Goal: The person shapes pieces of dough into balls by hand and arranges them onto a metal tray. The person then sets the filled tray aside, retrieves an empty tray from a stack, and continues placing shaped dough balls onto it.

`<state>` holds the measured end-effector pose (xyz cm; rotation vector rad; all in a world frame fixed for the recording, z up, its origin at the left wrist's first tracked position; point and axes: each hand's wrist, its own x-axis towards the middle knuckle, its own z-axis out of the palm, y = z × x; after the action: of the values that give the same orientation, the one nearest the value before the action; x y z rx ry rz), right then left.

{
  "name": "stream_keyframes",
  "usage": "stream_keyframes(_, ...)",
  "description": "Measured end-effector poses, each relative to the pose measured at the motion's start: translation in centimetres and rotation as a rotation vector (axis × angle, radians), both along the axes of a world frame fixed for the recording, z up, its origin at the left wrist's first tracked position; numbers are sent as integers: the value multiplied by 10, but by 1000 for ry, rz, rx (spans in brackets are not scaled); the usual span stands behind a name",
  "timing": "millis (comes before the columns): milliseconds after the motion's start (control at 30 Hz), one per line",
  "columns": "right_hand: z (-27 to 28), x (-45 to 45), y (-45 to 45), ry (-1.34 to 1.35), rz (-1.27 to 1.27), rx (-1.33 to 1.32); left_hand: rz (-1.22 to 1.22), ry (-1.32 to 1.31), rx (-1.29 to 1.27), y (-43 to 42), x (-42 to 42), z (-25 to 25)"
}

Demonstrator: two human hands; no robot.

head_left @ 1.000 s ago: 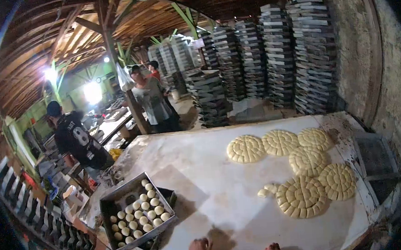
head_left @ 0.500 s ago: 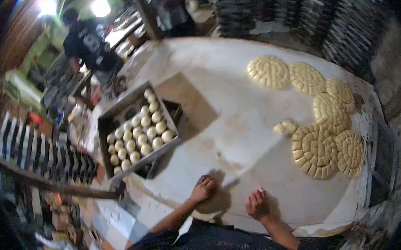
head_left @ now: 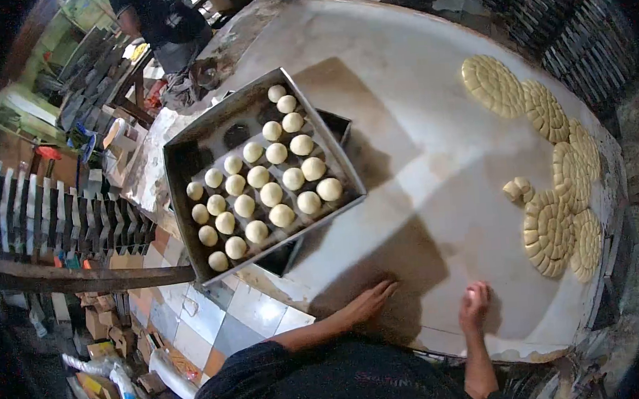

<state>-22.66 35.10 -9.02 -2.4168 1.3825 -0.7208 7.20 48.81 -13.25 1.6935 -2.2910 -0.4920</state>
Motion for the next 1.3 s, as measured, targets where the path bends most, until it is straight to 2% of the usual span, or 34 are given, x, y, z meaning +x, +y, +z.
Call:
stream_keyframes(33, 14, -11, -2, -15, -96, 193, 198, 483, 333, 7, 20, 73)
stream_keyframes(133, 34, -54, -39, 44, -384, 696, 225, 567, 341, -2, 93, 143)
stream_keyframes(167, 48, -40, -39, 47, -394, 696, 212, 547, 78, -14, 126, 177)
stream_keyframes(200, 72, -13, -52, -103, -508, 825, 202, 522, -188, -33, 164, 206)
stream_keyframes(233, 89, 19, -70, -258, -613, 945, 255, 476, -75, -56, 211, 224)
stream_keyframes(267, 98, 55, -82, -321, -456, 877, 368, 369, -277, -75, 240, 262)
stream_keyframes(300, 108, 99, -91, -381, -305, 808, 432, 228, -295, -99, 284, 251)
stream_keyframes(333, 123, 152, -99, -344, -163, 725, 553, 123, -433, -128, 327, 225)
stream_keyframes(400, 176, 278, -99, -375, 141, 544, 770, 138, -410, -170, 392, 184)
stream_keyframes(433, 193, 332, -100, -466, 277, 570, 798, 54, -394, -182, 417, 159)
stream_keyframes(467, 207, 384, -103, -430, 396, 345, 807, 61, -404, -183, 429, 146)
stream_keyframes(500, 217, 431, -108, -441, 551, 135, 806, 80, -309, -183, 438, 136)
stream_keyframes(533, 212, 475, -112, -542, 652, 100, 811, 100, -219, -183, 442, 130)
stream_keyframes(600, 184, 556, -124, -554, 756, 54, 826, 136, -226, -171, 436, 154)
stream_keyframes(667, 156, 594, -133, -48, 833, -19, 784, 90, -298, -154, 441, 175)
stream_keyframes(700, 158, 590, -132, -62, 835, -22, 840, 102, -296, -147, 444, 186)
stream_keyframes(767, 164, 558, -116, 156, 817, -185, 833, 100, -378, -135, 439, 212)
stream_keyframes(833, 165, 496, -120, -222, 774, -93, 785, 157, -463, -139, 410, 238)
stream_keyframes(867, 173, 450, -125, -285, 729, -57, 734, 194, -472, -149, 390, 251)
stream_keyframes(900, 175, 401, -127, -338, 581, -80, 602, 162, -534, -164, 367, 263)
stream_keyframes(967, 143, 290, -138, -343, 247, -157, 438, 250, -420, -199, 297, 286)
stream_keyframes(1000, 126, 237, -136, -302, 39, -120, 309, 260, -388, -219, 258, 295)
stream_keyframes(1033, 116, 197, -125, -424, -177, 36, 182, 283, -309, -239, 220, 296)
stream_keyframes(1067, 97, 161, -112, -429, -266, 19, -31, 299, -284, -265, 182, 288)
stream_keyframes(1133, 47, 101, -91, -515, -440, 142, -273, 301, -17, -319, 99, 252)
stream_keyframes(1200, -4, 53, -57, -336, -414, 150, -357, 202, 102, -368, 21, 194)
stream_keyframes(1267, -12, 10, -22, -88, -294, -173, -327, 333, 151, -408, -45, 133)
stream_keyframes(1300, -7, -13, -9, -153, -287, -86, -337, 317, 145, -427, -76, 102)
